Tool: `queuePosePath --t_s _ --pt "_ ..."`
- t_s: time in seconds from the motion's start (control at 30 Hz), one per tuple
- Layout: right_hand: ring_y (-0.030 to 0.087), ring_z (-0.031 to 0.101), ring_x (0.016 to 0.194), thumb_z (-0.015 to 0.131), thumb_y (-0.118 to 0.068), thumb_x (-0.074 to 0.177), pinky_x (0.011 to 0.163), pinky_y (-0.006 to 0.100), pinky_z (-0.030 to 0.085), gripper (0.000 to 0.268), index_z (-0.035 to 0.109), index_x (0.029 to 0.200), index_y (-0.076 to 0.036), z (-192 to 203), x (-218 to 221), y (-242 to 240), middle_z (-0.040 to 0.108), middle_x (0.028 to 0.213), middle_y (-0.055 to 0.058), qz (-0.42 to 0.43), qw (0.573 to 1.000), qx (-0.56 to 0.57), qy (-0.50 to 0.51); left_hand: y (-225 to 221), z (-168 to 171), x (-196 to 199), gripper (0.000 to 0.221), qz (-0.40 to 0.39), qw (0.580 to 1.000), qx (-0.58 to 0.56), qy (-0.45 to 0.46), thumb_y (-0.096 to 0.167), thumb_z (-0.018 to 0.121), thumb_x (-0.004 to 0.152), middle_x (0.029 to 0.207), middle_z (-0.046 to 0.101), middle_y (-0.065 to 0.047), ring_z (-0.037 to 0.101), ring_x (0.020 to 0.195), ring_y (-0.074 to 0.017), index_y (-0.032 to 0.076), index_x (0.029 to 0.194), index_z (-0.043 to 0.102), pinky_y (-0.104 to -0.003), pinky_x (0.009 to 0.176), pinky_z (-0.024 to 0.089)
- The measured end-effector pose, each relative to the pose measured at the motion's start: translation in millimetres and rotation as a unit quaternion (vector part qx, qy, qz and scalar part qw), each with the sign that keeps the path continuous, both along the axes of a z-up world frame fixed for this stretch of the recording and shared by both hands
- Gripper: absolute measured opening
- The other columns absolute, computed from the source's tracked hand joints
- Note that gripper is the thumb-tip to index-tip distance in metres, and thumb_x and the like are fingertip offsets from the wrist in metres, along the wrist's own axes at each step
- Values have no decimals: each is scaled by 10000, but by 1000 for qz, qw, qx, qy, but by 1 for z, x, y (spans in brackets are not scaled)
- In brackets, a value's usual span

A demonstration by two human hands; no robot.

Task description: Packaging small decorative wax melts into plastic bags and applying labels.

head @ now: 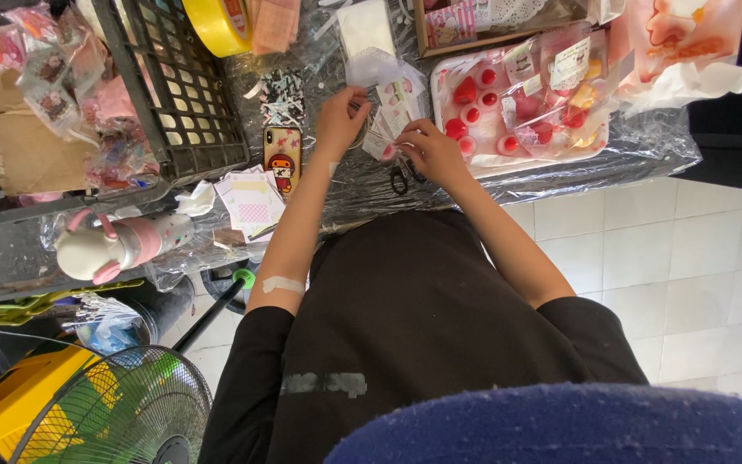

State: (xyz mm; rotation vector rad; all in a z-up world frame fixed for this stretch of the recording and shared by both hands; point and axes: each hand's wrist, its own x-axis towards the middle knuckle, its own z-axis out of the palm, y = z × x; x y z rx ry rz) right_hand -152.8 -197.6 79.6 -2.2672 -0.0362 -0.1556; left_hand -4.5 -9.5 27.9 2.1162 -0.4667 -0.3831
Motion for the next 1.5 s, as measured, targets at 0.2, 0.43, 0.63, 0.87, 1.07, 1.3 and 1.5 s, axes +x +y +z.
queuePosePath --t_s 0.2,0.43,0.63,0.87,1.07,1.3,1.5 --pt "188 686 821 779 -70 933 716 332 544 145 742 1072 -90 -6 1 -10 643 1122 47 -21 1000 18 -8 -11 -33 -10 376 -245 904 -116 331 303 707 992 1187 751 -54 713 1058 -114 77 1291 684 -282 928 568" --pt "179 680 837 755 -46 926 713 301 551 196 755 1093 -150 -20 4 -9 621 1154 43 10 997 77 2 -2 -37 -39 515 -254 898 -151 326 319 718 949 1190 698 -12 654 1018 -90 86 1381 561 -277 885 532" --pt "109 604 856 724 -119 1040 744 258 508 221 767 1256 -137 -79 5 -12 738 1167 14 -40 937 282 202 6 -37 -57 368 -112 964 -61 235 357 790 899 862 674 -6 532 708 -93 47 1084 721 -275 631 450" --pt "120 682 987 758 -128 919 808 257 565 464 581 1338 -36 -56 9 -4 687 1163 74 85 932 305 178 26 -53 -74 373 40 982 -30 180 398 810 913 691 628 4 530 615 -81 51 856 684 -261 568 433" --pt "92 691 817 687 -203 1007 692 251 589 226 706 1159 -37 -120 14 5 729 956 33 8 919 288 268 41 -16 -72 318 24 972 -98 211 352 715 949 728 686 13 556 570 -62 34 946 705 -252 524 435" --pt "105 678 682 666 -280 1003 593 251 565 280 738 1121 -37 -108 38 5 722 805 36 -26 900 248 358 54 -49 -64 318 54 964 -74 250 319 659 1043 827 761 -28 593 558 -73 37 1085 801 -234 536 488" --pt "181 729 808 804 -297 927 739 327 567 265 807 1029 -52 -152 50 -26 795 895 118 49 981 7 189 46 -46 -56 334 48 971 -113 206 337 644 1001 967 808 -14 745 738 -81 80 1178 764 -238 612 579"
